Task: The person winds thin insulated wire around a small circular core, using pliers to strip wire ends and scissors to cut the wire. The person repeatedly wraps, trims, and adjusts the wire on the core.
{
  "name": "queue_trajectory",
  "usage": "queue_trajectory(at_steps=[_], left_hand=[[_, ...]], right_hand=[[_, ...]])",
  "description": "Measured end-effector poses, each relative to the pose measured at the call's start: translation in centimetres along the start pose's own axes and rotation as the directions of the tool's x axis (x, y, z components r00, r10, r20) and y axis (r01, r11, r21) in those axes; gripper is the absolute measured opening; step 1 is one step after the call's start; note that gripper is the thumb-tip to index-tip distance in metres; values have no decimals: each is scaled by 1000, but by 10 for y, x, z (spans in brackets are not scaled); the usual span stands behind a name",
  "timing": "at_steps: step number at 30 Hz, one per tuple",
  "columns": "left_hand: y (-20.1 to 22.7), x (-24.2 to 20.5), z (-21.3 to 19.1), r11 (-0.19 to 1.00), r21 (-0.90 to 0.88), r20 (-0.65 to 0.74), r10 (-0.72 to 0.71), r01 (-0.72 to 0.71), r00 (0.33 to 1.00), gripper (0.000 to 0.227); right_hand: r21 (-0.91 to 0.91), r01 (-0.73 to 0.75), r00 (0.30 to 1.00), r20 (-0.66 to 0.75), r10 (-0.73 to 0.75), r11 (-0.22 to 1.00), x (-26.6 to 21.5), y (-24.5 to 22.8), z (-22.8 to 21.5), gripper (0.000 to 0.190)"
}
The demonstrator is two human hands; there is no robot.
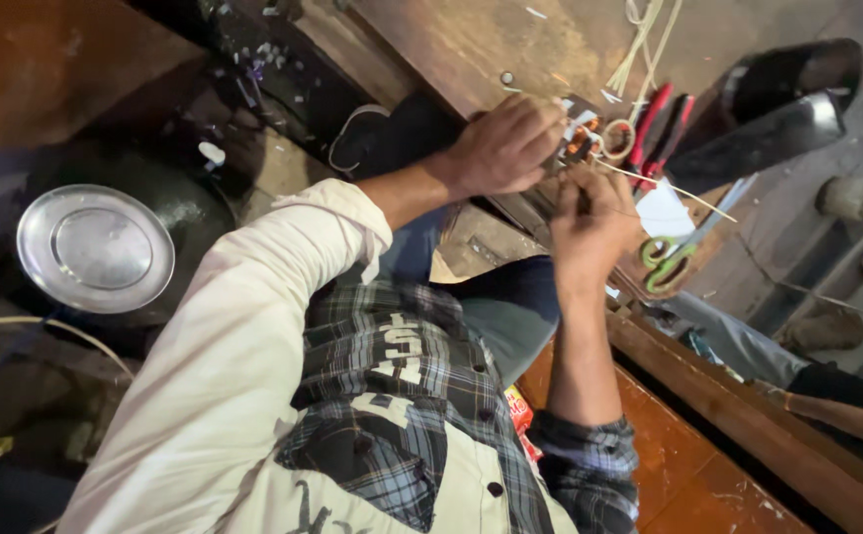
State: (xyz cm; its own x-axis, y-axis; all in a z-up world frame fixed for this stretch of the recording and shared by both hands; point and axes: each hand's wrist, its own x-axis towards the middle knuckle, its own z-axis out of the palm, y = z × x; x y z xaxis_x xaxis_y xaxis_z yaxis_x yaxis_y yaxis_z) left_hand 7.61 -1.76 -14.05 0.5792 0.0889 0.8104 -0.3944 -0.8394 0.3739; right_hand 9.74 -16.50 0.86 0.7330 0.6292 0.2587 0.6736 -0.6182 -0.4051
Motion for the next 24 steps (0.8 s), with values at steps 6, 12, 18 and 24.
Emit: queue_trajectory(at_steps=[6,12,18,24], left_hand=[[12,10,-8,961,-127,37,-244,247,969,77],[26,24,-21,857,72,42,-514,510,857,78],[32,21,-37,874,81,44,-483,479,875,80],[74,-13,-65,892,76,49,-449,445,892,79]], right_hand=[[177,-93,993,88,78,980,-3,17,-16,34],[532,-414,902,351,253,738,-16,53,-40,49],[730,-499,837,267,478,467,-31,127,-71,34],[351,-384,878,-148,455,854,-63,169,-76,17]])
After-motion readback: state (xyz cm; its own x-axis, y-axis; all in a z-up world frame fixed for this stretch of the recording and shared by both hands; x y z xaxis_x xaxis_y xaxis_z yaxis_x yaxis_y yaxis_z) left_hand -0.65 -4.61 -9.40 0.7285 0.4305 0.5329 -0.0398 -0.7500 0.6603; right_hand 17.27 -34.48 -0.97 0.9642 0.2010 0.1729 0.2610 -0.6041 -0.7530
